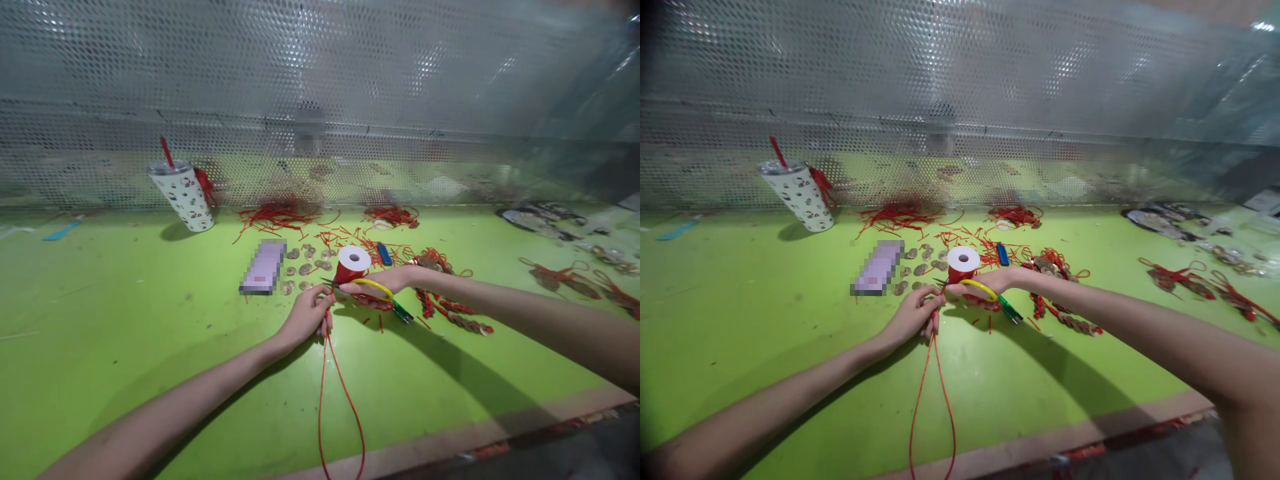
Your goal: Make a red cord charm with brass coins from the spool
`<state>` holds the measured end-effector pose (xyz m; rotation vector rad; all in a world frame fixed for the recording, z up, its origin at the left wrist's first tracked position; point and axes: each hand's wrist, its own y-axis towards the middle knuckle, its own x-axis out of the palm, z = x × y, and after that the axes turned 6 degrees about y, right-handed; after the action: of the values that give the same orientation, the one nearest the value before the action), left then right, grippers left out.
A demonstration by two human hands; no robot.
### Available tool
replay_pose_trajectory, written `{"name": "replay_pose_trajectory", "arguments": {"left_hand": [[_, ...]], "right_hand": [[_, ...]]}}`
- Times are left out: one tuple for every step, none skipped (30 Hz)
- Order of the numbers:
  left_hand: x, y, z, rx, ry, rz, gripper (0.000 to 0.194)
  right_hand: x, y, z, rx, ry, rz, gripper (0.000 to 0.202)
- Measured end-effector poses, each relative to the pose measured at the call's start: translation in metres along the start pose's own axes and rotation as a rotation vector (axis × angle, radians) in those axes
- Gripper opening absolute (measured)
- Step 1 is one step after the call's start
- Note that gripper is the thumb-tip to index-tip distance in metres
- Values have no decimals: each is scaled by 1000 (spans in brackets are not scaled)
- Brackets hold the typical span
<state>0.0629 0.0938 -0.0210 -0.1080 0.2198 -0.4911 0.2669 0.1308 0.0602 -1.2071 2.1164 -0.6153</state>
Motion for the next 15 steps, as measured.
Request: {"name": "replay_pose_trajectory", "arguments": {"left_hand": [[0, 0, 0, 1, 4, 1, 17], [0, 0, 0, 3, 8, 3, 16], [0, -1, 0, 4, 11, 3, 16], [1, -1, -1, 6, 15, -1, 16], [1, -2, -1, 14, 22, -6, 16], [1, -3, -2, 27, 29, -10, 16], [1, -4, -2, 42, 36, -12, 17], [2, -5, -3, 58, 41, -12, 18], [2, -6, -3, 70, 43, -10, 19], [2, -6, -4, 76, 41, -8, 20], [2, -7, -4, 74, 36, -8, 21], [2, -7, -4, 68, 32, -10, 22], [2, -7, -4, 63, 29, -8, 23], [1, -6, -5, 58, 27, -7, 24], [1, -6, -5, 55, 26, -5, 24]], "right_hand": [[0, 1, 2, 3, 8, 14, 66], [0, 3, 5, 9, 13, 29, 65], [-1, 4, 8, 13, 13, 39, 65], [-1, 6, 12, 10, 5, 44, 64], [-2, 7, 15, -1, -9, 45, 63], [-3, 9, 19, -17, -25, 46, 62], [-4, 10, 22, -32, -41, 47, 62], [-6, 12, 25, -39, -51, 48, 61], [-7, 13, 27, -38, -53, 51, 60], [-8, 14, 28, -33, -52, 53, 59], [-9, 15, 29, -34, -58, 49, 59], [-9, 15, 29, -48, -75, 40, 58], [-8, 13, 28, -78, -104, 30, 58], [-7, 11, 27, -113, -149, 28, 58], [-5, 6, 26, -142, -207, 37, 58]]}}
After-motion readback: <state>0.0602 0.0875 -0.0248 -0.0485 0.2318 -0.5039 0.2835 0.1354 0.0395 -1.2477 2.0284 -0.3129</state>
